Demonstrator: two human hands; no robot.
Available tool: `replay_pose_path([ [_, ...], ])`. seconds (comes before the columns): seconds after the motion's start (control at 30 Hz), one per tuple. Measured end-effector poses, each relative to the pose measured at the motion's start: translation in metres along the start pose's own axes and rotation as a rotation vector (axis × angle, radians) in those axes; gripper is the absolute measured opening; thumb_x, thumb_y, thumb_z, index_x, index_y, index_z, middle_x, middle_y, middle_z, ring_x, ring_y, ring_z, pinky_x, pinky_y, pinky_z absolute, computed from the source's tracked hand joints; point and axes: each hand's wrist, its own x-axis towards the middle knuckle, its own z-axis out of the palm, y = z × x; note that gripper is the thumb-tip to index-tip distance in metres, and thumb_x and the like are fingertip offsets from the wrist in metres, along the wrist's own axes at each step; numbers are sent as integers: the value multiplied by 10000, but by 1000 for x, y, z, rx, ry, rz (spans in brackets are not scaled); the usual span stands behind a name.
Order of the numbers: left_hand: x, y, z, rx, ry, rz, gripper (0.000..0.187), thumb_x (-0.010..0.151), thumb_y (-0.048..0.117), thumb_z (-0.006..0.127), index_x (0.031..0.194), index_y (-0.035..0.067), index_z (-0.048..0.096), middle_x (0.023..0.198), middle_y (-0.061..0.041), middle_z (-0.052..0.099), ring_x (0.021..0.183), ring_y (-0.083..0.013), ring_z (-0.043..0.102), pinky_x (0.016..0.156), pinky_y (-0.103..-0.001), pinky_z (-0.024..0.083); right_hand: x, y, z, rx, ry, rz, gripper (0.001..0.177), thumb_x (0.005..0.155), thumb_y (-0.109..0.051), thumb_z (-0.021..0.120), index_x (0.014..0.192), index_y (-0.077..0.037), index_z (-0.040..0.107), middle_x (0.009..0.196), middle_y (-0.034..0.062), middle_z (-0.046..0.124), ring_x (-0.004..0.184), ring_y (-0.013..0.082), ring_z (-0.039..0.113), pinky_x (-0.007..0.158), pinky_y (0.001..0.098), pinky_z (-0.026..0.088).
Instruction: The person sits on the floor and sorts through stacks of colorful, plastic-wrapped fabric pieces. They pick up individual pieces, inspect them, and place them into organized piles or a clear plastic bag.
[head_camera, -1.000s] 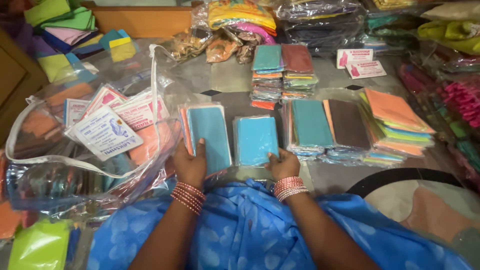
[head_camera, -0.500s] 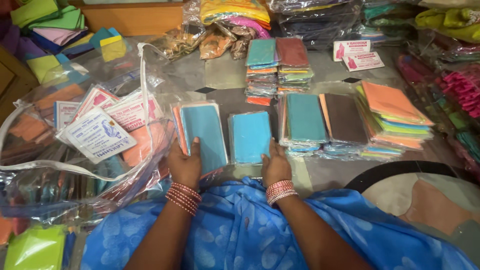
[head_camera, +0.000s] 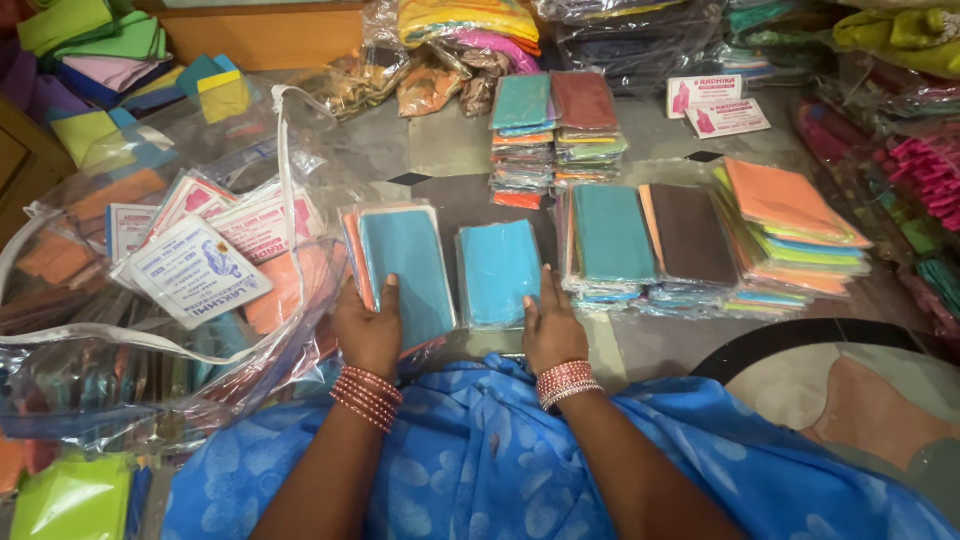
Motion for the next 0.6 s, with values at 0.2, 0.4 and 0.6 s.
replay_pose_path([
  [0.2,0,-3,0,5,6,38,234,954,174,698,1122,13,675,984,-125,768,875,-211,732,814,-361,554,-5,-25,-26,-47,-84,100,519,996,-332,533,1478,-142,521,1360,168,609,1158,381,641,945,467,548],
  [0.4,1,-8,0,-8,-11,14,218,951,176,702,1097,17,678,948,-120,765,842,-200,725,794,-357,556,13,-36,-47,-244,81,-418,311,898,-150,590,1180,-157,720,1308,46,672,1310,289,560,1121,484,420],
  [0.6,-1,-6,0,-10,1,-40,228,935,177,710,1103,25,680,939,-115,761,836,-195,716,778,-354,553,48,4,-45,-844,-56,-547,416,836,-148,578,1219,-45,702,1349,65,622,1381,290,440,1211,604,177],
])
